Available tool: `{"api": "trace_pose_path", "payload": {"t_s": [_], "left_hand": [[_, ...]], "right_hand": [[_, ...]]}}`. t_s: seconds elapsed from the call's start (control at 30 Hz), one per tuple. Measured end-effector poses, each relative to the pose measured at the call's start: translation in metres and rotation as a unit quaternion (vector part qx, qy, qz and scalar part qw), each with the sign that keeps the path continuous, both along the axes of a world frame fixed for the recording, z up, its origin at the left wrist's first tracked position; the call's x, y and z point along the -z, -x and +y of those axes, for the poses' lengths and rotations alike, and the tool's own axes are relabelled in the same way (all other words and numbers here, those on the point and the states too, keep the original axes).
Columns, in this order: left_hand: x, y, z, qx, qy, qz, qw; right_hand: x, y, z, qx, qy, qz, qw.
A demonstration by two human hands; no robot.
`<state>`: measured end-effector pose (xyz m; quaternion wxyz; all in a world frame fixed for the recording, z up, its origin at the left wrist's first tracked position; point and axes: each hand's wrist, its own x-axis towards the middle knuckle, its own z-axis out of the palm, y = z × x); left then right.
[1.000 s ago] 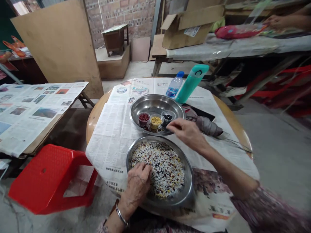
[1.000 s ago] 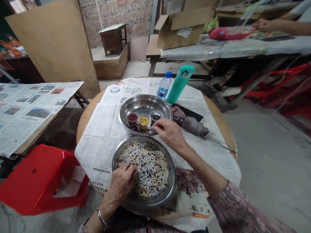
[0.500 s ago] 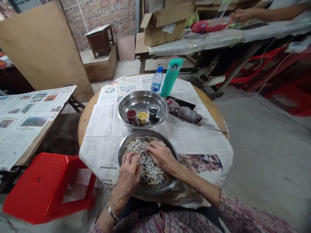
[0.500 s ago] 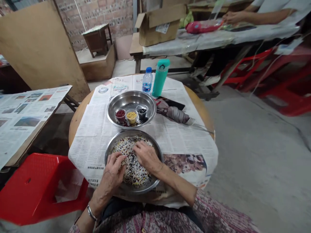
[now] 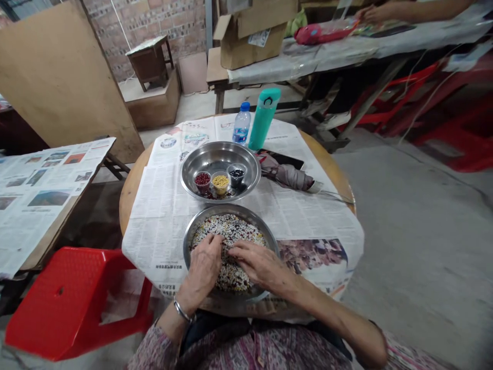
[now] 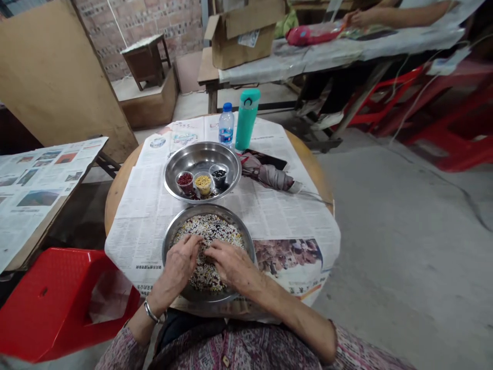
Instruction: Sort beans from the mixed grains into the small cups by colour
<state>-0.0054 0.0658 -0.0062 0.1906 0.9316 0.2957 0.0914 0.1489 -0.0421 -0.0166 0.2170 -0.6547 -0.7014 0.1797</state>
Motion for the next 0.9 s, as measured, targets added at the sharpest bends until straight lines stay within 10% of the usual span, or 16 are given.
{"api": "trace_pose_path", "payload": {"t_s": [0.2,0.4,0.9], "left_hand": [[-0.001,-0.026,0.023,-0.043,-0.088,0.039,0.994],[0.016,-0.037,0.021,0.033,0.02,-0.005,0.999],[-0.005,0.038,-0.031,0.14,0.064,0.087,0.984]], "right_hand": [[0.008,-0.002,-0.015,0.133,0.042,-0.156,0.978],[0.029,-0.008,0.015,0.155,0.006,-0.049,0.987],[0.0,0.018,-0.019,-0.097,0.051,-0.018,0.994]]}}
